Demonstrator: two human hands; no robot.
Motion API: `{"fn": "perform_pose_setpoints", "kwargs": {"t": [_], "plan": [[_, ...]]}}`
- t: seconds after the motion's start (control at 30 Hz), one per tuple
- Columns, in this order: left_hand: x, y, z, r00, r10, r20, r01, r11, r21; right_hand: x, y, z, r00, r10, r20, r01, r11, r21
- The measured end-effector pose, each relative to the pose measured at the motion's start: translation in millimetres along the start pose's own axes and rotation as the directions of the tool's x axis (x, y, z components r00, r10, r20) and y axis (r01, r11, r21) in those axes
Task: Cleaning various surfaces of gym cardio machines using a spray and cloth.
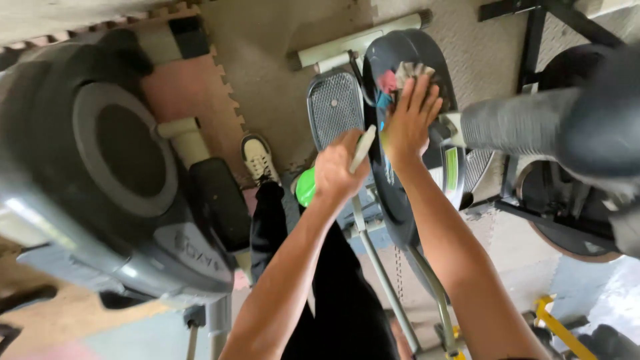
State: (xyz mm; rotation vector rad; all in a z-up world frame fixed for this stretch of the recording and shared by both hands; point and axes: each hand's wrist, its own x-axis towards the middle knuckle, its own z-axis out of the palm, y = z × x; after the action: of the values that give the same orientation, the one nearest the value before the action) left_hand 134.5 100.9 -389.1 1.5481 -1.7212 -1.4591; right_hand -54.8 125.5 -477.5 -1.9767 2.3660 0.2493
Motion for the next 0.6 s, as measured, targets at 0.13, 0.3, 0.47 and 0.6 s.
{"fn": "perform_pose_setpoints", "kwargs": {"t": [0.13, 0.3, 0.47, 0.6], "plan": [[10.6, -9.4, 2.4, 0.999, -0.042, -0.005, 0.042, 0.999, 0.020, 46.9, -9.0, 13.9, 0.998, 0.061, 0.025, -0.060, 0.998, -0.018], [19.7, -27.6, 3.9, 0.997, -0.069, -0.044, 0.064, 0.993, -0.095, 116.4, -16.6, 66.0, 0.994, -0.028, 0.105, 0.051, 0.972, -0.228], [27.8, -34.3, -4.2, 0.991, -0.130, -0.031, 0.127, 0.989, -0.082, 183.4, -35.2, 119.8, 0.885, 0.008, 0.465, 0.206, 0.891, -0.406], [31.0, -38.2, -6.2, 0.991, -0.126, -0.054, 0.123, 0.991, -0.054, 170.8, -19.0, 126.6, 0.915, -0.109, 0.388, 0.248, 0.911, -0.329]]}}
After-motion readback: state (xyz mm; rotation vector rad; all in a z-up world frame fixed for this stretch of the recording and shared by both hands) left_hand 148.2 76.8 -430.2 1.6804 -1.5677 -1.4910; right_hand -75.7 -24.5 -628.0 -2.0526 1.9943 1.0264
